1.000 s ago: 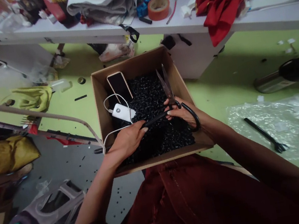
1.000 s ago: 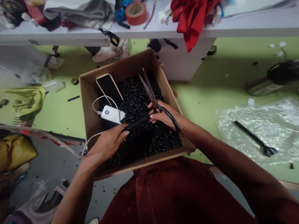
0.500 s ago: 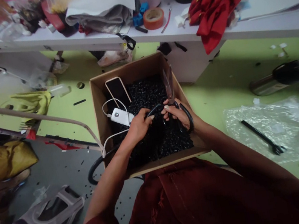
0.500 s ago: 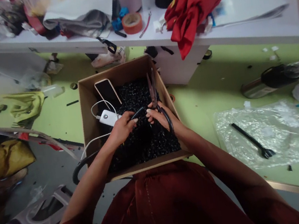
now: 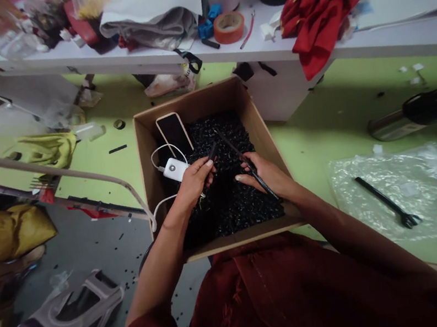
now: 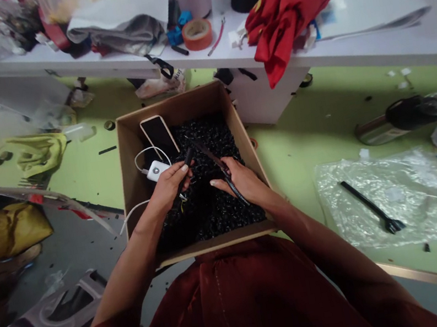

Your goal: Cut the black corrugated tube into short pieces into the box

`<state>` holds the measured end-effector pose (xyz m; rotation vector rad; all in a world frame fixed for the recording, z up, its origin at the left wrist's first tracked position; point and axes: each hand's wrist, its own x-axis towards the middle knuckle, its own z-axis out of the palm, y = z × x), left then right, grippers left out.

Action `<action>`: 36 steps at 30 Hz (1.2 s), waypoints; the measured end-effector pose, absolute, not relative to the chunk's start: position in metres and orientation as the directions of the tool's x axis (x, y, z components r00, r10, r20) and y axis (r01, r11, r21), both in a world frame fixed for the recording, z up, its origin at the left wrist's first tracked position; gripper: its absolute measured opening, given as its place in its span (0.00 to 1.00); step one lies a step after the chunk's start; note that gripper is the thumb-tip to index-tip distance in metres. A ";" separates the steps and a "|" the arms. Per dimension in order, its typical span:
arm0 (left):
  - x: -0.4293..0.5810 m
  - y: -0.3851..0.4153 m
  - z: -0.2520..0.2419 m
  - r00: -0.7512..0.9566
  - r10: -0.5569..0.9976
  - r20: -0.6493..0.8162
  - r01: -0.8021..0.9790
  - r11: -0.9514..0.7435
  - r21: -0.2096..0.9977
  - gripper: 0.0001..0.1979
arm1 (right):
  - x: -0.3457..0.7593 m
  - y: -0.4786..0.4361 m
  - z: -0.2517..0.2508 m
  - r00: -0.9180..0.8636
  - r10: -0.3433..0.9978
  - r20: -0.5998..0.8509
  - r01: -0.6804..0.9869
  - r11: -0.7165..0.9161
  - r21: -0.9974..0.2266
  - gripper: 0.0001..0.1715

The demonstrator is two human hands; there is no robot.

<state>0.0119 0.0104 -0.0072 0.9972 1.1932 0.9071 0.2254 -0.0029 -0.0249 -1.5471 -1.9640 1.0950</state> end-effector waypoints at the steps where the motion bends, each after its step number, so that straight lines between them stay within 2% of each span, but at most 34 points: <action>1: 0.012 0.010 -0.007 0.143 0.940 -0.311 -0.053 0.321 0.946 0.13 | 0.225 -0.003 -0.025 -0.312 0.940 -0.142 0.636 0.095 -0.765 0.35; 4: 0.013 0.011 -0.008 0.133 0.938 -0.320 -0.073 0.332 0.941 0.17 | 0.225 -0.003 -0.025 -0.346 0.929 -0.130 0.675 0.150 -0.722 0.36; 16: 0.013 0.011 -0.014 0.118 0.945 -0.305 0.021 0.305 0.952 0.17 | 0.224 -0.002 -0.027 -0.393 0.904 -0.166 0.730 0.198 -0.654 0.39; 26: 0.012 0.012 -0.017 0.126 0.939 -0.320 0.030 0.319 0.947 0.18 | 0.222 -0.002 -0.024 -0.395 0.906 -0.150 0.726 0.208 -0.655 0.32; 36: 0.013 0.012 -0.017 0.126 0.931 -0.341 0.052 0.338 0.940 0.18 | 0.224 -0.001 -0.029 -0.410 0.900 -0.150 0.759 0.246 -0.602 0.19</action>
